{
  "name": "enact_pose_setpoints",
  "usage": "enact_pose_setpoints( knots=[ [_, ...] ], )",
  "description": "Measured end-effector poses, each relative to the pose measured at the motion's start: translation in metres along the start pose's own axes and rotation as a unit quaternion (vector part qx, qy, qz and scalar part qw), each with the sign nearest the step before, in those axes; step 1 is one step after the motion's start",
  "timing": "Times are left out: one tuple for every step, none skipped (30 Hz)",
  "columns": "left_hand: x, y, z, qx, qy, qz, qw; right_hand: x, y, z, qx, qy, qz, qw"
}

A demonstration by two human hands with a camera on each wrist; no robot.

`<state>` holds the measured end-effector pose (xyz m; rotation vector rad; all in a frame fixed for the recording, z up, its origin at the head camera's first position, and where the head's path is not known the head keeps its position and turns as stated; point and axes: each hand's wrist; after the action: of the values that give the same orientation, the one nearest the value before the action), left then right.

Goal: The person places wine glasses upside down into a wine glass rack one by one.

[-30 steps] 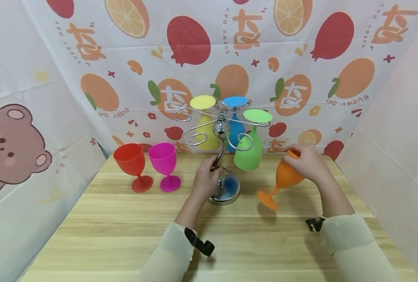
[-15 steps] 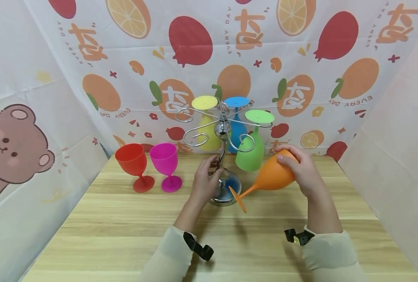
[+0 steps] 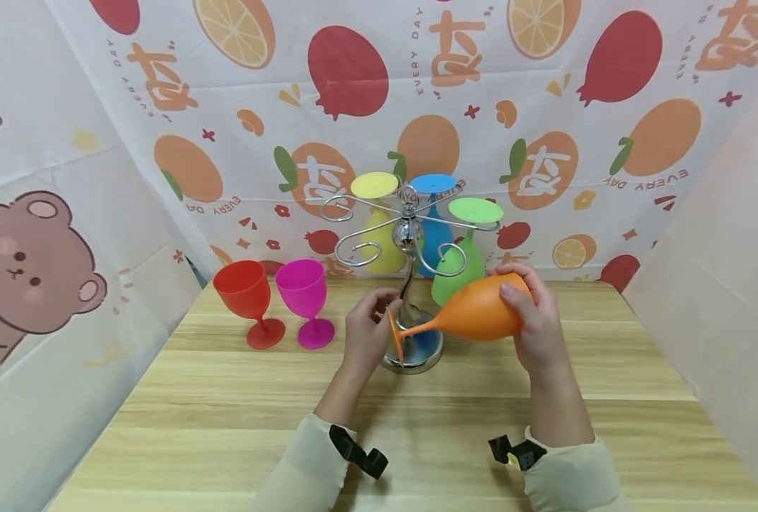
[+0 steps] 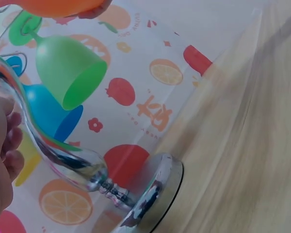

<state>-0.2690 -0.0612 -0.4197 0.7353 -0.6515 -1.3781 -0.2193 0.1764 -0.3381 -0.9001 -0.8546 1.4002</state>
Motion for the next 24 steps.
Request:
enact_pose_setpoints(
  knots=[
    [0.0, 0.002, 0.0, 0.011, -0.004, -0.016, 0.9998, -0.001, 0.0, -0.001, 0.002, 0.0, 0.006, 1.0],
    [-0.001, 0.003, 0.0, 0.02, -0.009, -0.031, 0.9993, -0.003, 0.0, -0.002, 0.005, 0.0, 0.012, 1.0],
    [-0.001, 0.005, -0.001, 0.029, -0.013, -0.044, 0.9985, -0.004, 0.001, -0.003, 0.009, 0.0, 0.018, 1.0],
    [-0.001, 0.006, -0.001, 0.038, -0.017, -0.054, 0.9977, -0.005, 0.001, -0.005, 0.013, 0.0, 0.022, 1.0],
    [-0.002, 0.007, -0.002, 0.046, -0.021, -0.063, 0.9967, -0.007, 0.001, -0.005, 0.016, 0.001, 0.026, 1.0],
    [-0.002, 0.008, -0.002, 0.051, -0.026, -0.07, 0.9959, -0.008, 0.001, -0.006, 0.019, 0.003, 0.029, 0.999],
    [-0.002, 0.009, -0.003, 0.056, -0.031, -0.075, 0.9952, -0.01, 0.001, -0.007, 0.023, 0.005, 0.031, 0.999],
    [-0.002, 0.009, -0.003, 0.061, -0.036, -0.077, 0.9945, -0.011, 0.001, -0.008, 0.026, 0.008, 0.033, 0.999],
    [-0.002, 0.01, -0.003, 0.069, -0.04, -0.078, 0.9938, -0.013, 0.002, -0.008, 0.029, 0.01, 0.035, 0.999],
    [-0.003, 0.011, -0.004, 0.076, -0.047, -0.079, 0.9928, -0.014, 0.002, -0.009, 0.032, 0.011, 0.036, 0.999],
    [-0.003, 0.013, -0.004, 0.082, -0.057, -0.076, 0.9922, -0.016, 0.002, -0.009, 0.035, 0.012, 0.038, 0.999],
    [-0.003, 0.015, -0.004, 0.092, -0.067, -0.078, 0.9903, -0.017, 0.003, -0.009, 0.038, 0.014, 0.038, 0.998],
    [-0.003, 0.016, -0.004, 0.104, -0.079, -0.08, 0.9882, -0.018, 0.003, -0.01, 0.041, 0.014, 0.04, 0.998],
    [-0.003, 0.018, -0.003, 0.117, -0.093, -0.089, 0.9848, -0.019, 0.003, -0.01, 0.043, 0.014, 0.04, 0.998],
    [-0.003, 0.021, -0.003, 0.131, -0.11, -0.106, 0.9795, -0.02, 0.004, -0.01, 0.045, 0.013, 0.041, 0.998],
    [-0.003, 0.023, -0.002, 0.144, -0.128, -0.125, 0.9734, -0.021, 0.004, -0.01, 0.047, 0.012, 0.04, 0.998],
    [-0.004, 0.025, -0.002, 0.155, -0.144, -0.15, 0.9658, -0.022, 0.005, -0.01, 0.05, 0.011, 0.039, 0.998],
    [-0.005, 0.026, -0.001, 0.164, -0.159, -0.183, 0.9562, -0.023, 0.005, -0.01, 0.052, 0.011, 0.037, 0.998],
    [-0.005, 0.027, -0.001, 0.166, -0.174, -0.212, 0.9473, -0.024, 0.005, -0.011, 0.054, 0.011, 0.036, 0.998],
    [-0.006, 0.029, -0.001, 0.168, -0.187, -0.242, 0.9371, -0.024, 0.006, -0.011, 0.056, 0.012, 0.034, 0.998],
    [-0.007, 0.03, -0.002, 0.165, -0.198, -0.269, 0.928, -0.025, 0.006, -0.011, 0.058, 0.012, 0.033, 0.998],
    [-0.008, 0.031, -0.002, 0.159, -0.204, -0.287, 0.9222, -0.026, 0.006, -0.011, 0.06, 0.014, 0.032, 0.998],
    [-0.01, 0.032, -0.003, 0.151, -0.21, -0.305, 0.9167, -0.027, 0.007, -0.012, 0.061, 0.014, 0.032, 0.997],
    [-0.011, 0.033, -0.004, 0.142, -0.216, -0.316, 0.9128, -0.027, 0.007, -0.012, 0.062, 0.014, 0.032, 0.998]
  ],
)
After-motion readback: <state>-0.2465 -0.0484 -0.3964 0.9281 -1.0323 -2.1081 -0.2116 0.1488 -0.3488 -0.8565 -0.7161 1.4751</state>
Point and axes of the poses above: each hand's wrist, its own z-axis towards the middle knuckle, its own x-axis out of the back of the hand, y = z × x, and after that the axes turned 14 degrees about -z, right-handed
